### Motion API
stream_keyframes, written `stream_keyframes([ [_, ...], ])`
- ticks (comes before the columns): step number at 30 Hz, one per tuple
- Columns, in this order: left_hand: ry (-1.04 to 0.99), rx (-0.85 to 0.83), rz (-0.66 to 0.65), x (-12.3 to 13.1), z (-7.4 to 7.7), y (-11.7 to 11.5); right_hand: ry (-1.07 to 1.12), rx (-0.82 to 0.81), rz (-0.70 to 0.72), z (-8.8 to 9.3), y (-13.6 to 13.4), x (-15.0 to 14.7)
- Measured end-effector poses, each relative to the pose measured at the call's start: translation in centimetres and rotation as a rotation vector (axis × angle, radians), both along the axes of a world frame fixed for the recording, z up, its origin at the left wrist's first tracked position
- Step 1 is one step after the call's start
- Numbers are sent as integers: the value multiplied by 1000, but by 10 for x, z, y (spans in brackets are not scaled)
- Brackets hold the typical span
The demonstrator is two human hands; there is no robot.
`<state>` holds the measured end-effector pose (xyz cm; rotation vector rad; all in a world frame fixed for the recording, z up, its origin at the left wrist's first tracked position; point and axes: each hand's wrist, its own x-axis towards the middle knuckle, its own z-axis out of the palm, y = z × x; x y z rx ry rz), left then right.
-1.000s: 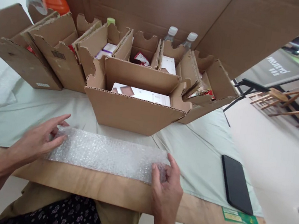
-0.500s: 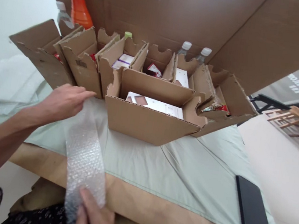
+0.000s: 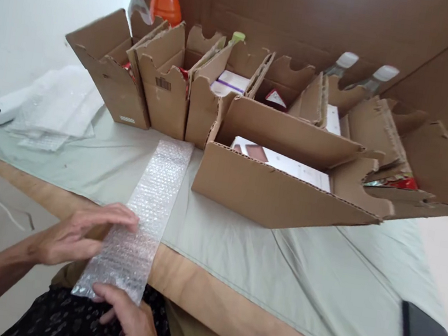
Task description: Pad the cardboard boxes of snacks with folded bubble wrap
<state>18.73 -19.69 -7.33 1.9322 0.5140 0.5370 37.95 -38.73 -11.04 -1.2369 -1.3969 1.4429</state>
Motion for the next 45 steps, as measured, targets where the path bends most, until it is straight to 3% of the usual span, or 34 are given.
stream_keyframes([
  [3,-85,-303,-7,-21,-8,-17,114,46,-90,19,28,2],
  [6,-89,-329,98,-19,-12,-16,172,137,-213,36,63,1],
  [8,3,-163,264,-10,-13,-12,140,223,-278,38,78,1],
  [11,105,214,532,6,-16,-9,-42,335,-391,33,81,6],
  [13,138,392,585,14,-19,-9,-260,439,-453,27,75,11],
  [17,210,535,594,19,-26,-10,-687,638,-390,17,70,19],
  [21,249,621,622,18,-29,-10,-888,639,-298,10,78,17],
  [28,251,675,592,7,-17,-15,-961,603,-273,7,88,14],
  [34,202,712,300,3,-18,-21,-947,632,-270,14,91,16],
  [41,65,498,328,9,-19,-20,-769,595,-359,23,83,18],
  [45,89,442,396,15,-14,-15,-827,667,-500,28,76,19],
])
